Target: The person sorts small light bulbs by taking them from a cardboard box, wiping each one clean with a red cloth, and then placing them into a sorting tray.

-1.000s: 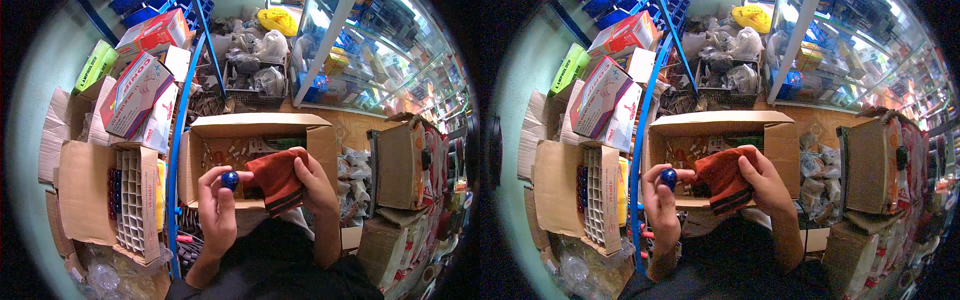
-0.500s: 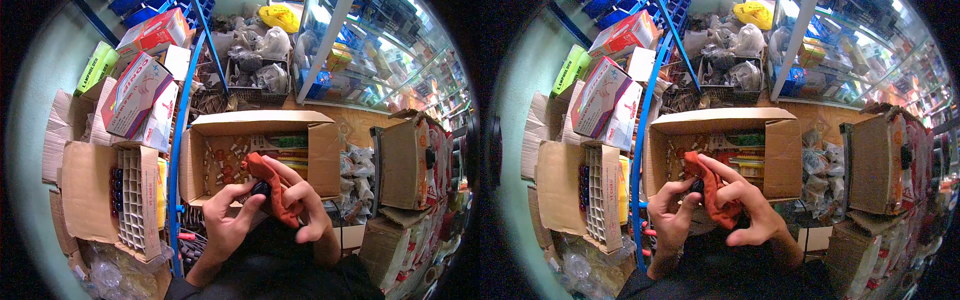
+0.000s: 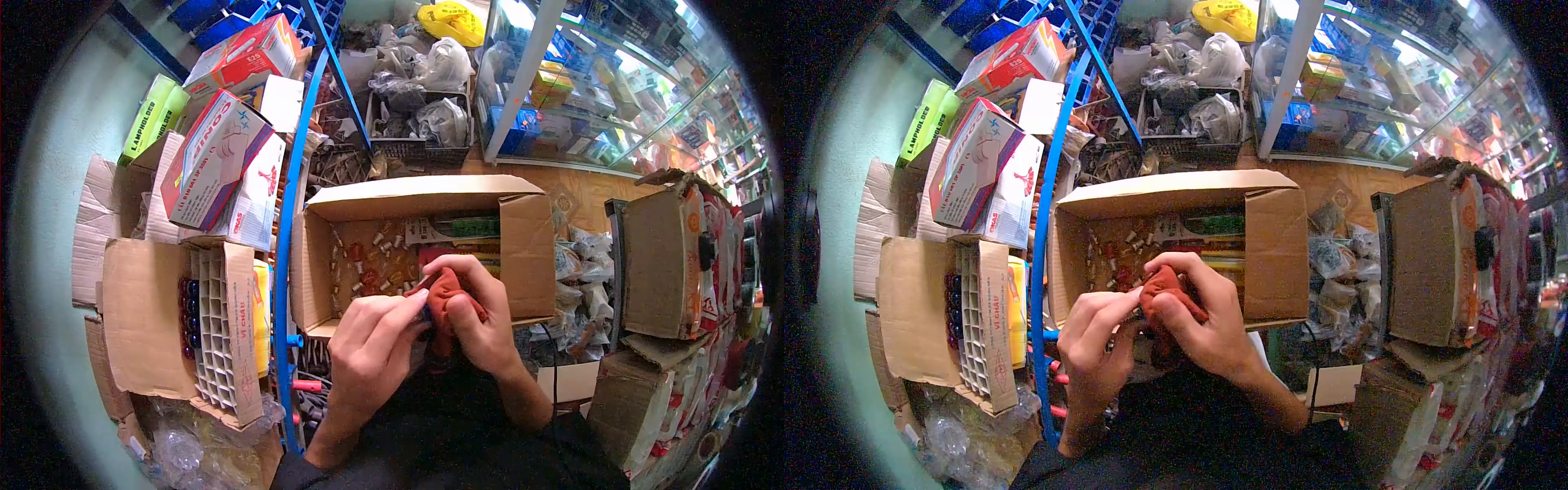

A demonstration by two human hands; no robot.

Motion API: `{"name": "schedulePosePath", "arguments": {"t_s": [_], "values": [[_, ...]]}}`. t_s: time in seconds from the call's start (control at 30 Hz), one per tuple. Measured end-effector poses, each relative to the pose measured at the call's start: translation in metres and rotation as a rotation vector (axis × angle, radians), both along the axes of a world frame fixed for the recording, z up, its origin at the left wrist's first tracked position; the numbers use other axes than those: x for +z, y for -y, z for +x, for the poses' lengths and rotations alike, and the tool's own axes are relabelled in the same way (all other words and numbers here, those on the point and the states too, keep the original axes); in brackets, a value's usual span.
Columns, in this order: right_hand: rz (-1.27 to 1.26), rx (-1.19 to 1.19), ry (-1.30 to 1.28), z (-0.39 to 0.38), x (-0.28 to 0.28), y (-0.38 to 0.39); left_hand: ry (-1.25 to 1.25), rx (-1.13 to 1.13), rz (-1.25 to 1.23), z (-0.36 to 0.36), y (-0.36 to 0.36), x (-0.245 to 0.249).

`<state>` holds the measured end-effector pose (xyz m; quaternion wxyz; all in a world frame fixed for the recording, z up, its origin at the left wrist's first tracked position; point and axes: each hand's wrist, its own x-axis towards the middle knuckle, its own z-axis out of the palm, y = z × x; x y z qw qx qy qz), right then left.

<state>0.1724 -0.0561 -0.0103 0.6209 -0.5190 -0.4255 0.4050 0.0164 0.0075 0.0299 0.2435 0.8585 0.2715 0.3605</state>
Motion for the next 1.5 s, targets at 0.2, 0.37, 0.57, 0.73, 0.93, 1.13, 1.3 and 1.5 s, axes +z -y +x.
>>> {"name": "schedulePosePath", "arguments": {"t_s": [0.2,0.37,0.57,0.73,0.93,1.13,1.3,1.5], "values": [[0.279,0.117,0.155,0.001,0.011,-0.005,0.025,0.039,-0.172,-0.011,-0.004,-0.002],[0.486,0.103,0.408,0.011,0.011,-0.011,0.073,0.051,-0.482,-0.013,0.005,0.010],[0.289,0.047,0.301,0.006,0.002,-0.004,0.040,0.000,-0.231,-0.006,-0.003,0.012],[-0.021,0.061,0.062,-0.003,0.012,0.005,-0.029,-0.074,0.016,-0.007,-0.014,0.009],[-0.012,0.117,0.048,0.005,0.018,0.005,0.049,-0.090,-0.167,-0.011,-0.017,0.011],[0.203,0.096,0.311,0.014,0.018,0.001,0.264,-0.032,-0.595,-0.009,-0.005,-0.001],[0.139,0.018,0.381,0.014,0.031,0.002,0.371,-0.111,-0.684,0.001,-0.003,-0.007],[0.150,-0.182,0.234,-0.002,0.024,0.004,0.615,-0.046,-0.986,0.007,0.002,-0.023]]}}
